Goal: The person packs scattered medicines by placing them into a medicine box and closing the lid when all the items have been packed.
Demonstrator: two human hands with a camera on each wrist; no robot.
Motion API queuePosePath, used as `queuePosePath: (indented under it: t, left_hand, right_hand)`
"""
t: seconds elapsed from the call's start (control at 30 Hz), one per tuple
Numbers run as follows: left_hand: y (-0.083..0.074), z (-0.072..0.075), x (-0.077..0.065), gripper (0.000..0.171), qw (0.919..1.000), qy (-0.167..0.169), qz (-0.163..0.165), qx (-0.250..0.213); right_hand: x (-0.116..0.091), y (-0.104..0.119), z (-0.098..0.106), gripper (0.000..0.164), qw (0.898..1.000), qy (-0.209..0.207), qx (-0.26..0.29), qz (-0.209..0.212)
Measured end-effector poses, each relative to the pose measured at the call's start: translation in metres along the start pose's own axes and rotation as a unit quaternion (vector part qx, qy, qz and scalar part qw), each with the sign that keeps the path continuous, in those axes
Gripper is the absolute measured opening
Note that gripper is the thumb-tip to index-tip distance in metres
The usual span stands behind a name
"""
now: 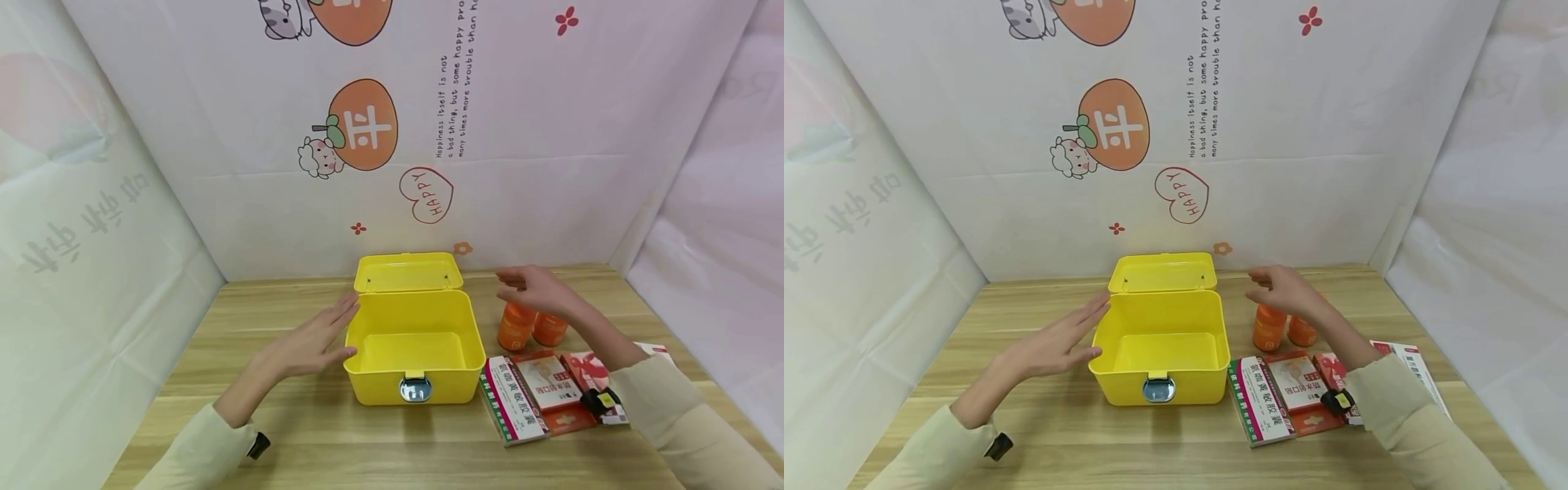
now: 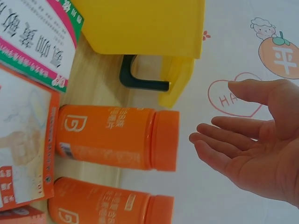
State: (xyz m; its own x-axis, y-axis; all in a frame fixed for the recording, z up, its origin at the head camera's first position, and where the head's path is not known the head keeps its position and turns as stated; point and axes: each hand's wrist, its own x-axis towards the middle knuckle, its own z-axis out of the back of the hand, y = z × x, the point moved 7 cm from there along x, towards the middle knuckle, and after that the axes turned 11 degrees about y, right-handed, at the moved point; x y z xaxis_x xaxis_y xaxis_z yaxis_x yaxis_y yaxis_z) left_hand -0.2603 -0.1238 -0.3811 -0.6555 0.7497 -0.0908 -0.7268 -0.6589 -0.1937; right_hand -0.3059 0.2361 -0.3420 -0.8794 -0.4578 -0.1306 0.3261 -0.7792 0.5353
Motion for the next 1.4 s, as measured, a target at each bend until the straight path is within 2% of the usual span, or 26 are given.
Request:
queuePosePath:
  t: [0.33,0.6,0.9,1.2,1.4]
  left_hand:
    - [0.003,-0.005,-0.003,0.079,0.9996,0.019,0.019,-0.001]
    - [0.002,-0.005,-0.004,0.080,0.9987,0.038,0.034,0.001]
    - [0.001,-0.005,-0.004,0.080,0.9982,0.048,0.032,0.013]
    - [0.000,-0.005,-0.005,0.079,0.9974,0.053,0.022,0.043]
    - [0.001,-0.005,-0.003,0.078,0.9965,0.054,0.014,0.061]
  right_hand:
    - [-0.008,-0.022,-0.008,0.058,1.000,0.005,0.000,-0.013]
    - [-0.012,-0.026,-0.011,0.060,1.000,-0.003,-0.007,-0.008]
    - [-0.014,-0.039,-0.021,0.065,0.998,-0.014,-0.040,-0.041]
    - [-0.010,-0.049,-0.036,0.076,0.997,-0.003,-0.001,-0.076]
    - [-0.009,-0.055,-0.040,0.073,0.995,-0.015,0.014,-0.096]
